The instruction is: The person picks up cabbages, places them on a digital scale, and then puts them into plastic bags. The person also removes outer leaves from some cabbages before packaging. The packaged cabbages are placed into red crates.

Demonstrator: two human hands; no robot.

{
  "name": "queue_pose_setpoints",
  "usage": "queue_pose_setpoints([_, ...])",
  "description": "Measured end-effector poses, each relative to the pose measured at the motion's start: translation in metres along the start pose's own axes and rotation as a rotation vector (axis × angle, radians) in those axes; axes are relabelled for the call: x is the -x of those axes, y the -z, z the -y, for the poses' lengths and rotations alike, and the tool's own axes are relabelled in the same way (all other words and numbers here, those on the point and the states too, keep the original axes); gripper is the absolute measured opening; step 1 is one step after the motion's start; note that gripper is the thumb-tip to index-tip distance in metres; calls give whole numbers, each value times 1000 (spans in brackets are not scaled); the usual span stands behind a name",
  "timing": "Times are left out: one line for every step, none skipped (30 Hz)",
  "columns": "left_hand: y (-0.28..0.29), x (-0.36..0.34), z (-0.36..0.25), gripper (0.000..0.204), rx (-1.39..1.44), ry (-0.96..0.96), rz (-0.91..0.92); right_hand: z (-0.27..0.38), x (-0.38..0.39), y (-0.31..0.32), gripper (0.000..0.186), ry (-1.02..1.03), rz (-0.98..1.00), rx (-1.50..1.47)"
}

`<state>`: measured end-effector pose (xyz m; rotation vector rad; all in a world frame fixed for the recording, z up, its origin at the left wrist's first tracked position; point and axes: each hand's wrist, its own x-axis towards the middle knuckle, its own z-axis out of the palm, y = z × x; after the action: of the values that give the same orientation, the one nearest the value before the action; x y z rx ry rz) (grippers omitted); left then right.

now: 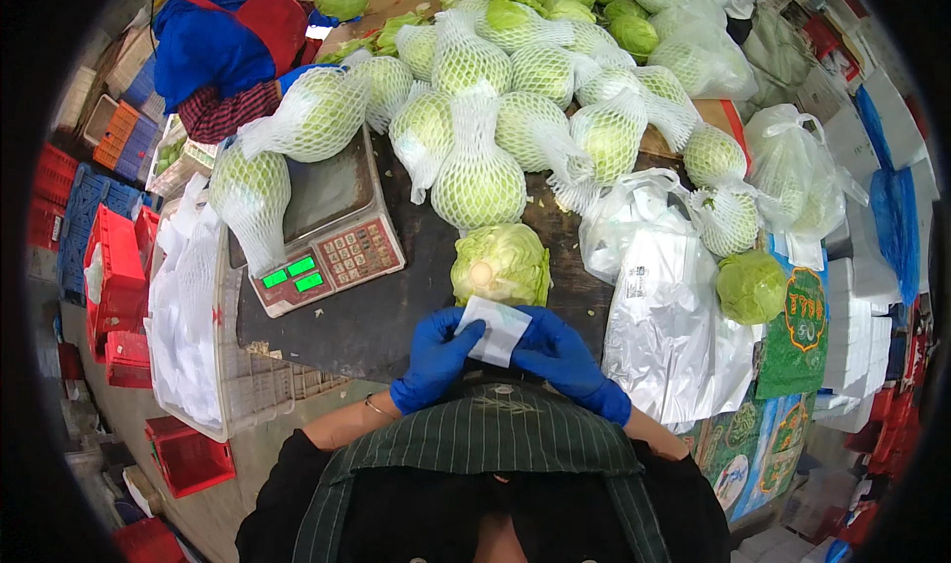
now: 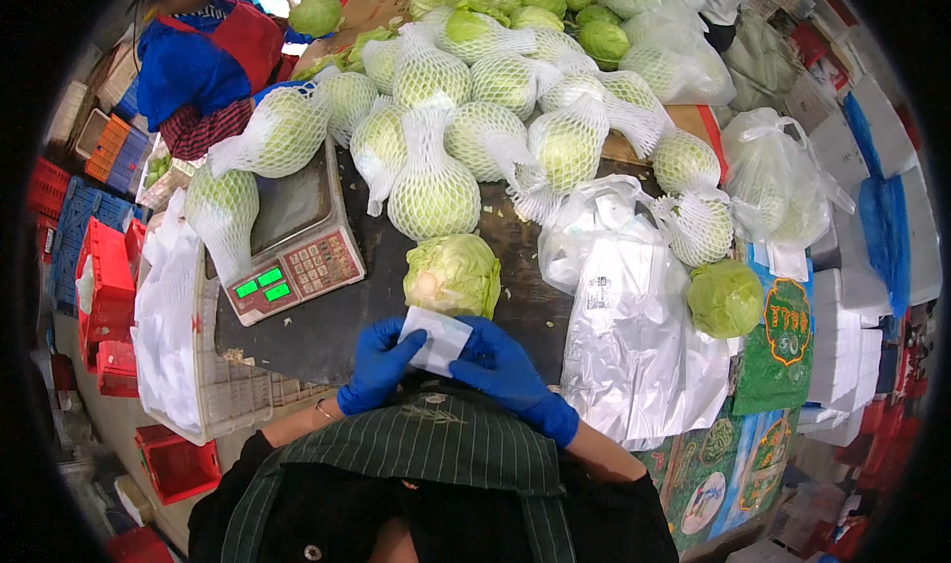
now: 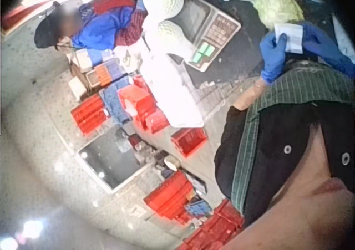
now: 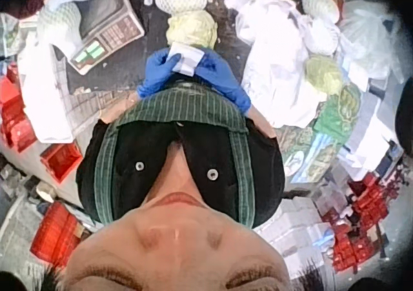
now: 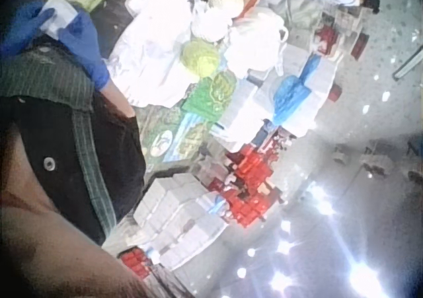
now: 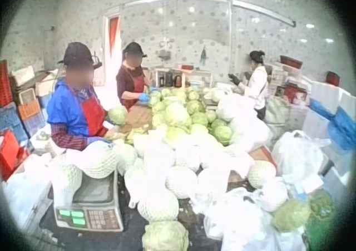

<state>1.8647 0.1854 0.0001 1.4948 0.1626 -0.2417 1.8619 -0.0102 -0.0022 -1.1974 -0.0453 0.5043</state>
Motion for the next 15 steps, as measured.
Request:
queue_pose_setpoints([1,-1,5,15,9,-35,-42,-2,-5,-3,37,-6,-85,221])
queue_pose_setpoints([2,-6,10,15,22,-43,-69,-4,-13,-7,34,95,-136,316])
queue_pose_setpoints([2,-12,14,14,41,-110,-102,-4,-24,-7,31,115,-175,398])
queue_pose_setpoints([3,-23,17,14,-8,-185,-159,-1,-37,-7,29,68,-242,482])
queue_pose_setpoints([3,-35,20,14,-77,-261,-224,3,-48,-5,22,233,-287,671])
queue_pose_setpoints([4,-46,23,14,-121,-434,-300,7,-62,-5,24,245,-310,789])
queue_pose_setpoints([4,-57,26,17,-187,-380,-300,13,-69,-4,27,256,-322,915])
queue_pose_setpoints([5,-66,30,21,-244,-376,-311,19,-75,-4,35,260,-351,1019])
queue_pose_setpoints([6,-72,34,25,-308,-327,-331,25,-77,-4,39,148,-365,1016])
queue_pose_setpoints([6,-75,39,29,-142,-311,-292,30,-78,-3,42,69,-373,999])
queue_pose_setpoints([6,-76,44,33,16,-246,-259,34,-77,-4,46,-11,-380,981])
queue_pose_setpoints([6,-76,49,38,162,-143,-199,36,-74,-4,47,209,-418,1062])
queue_pose_setpoints([6,-76,53,44,163,-147,-177,37,-72,-4,48,432,-450,1134])
queue_pose_setpoints([5,-75,57,43,182,-160,-174,36,-70,-5,49,658,-464,1201])
queue_pose_setpoints([5,-77,60,43,200,-157,-180,34,-69,-4,50,723,-322,1256])
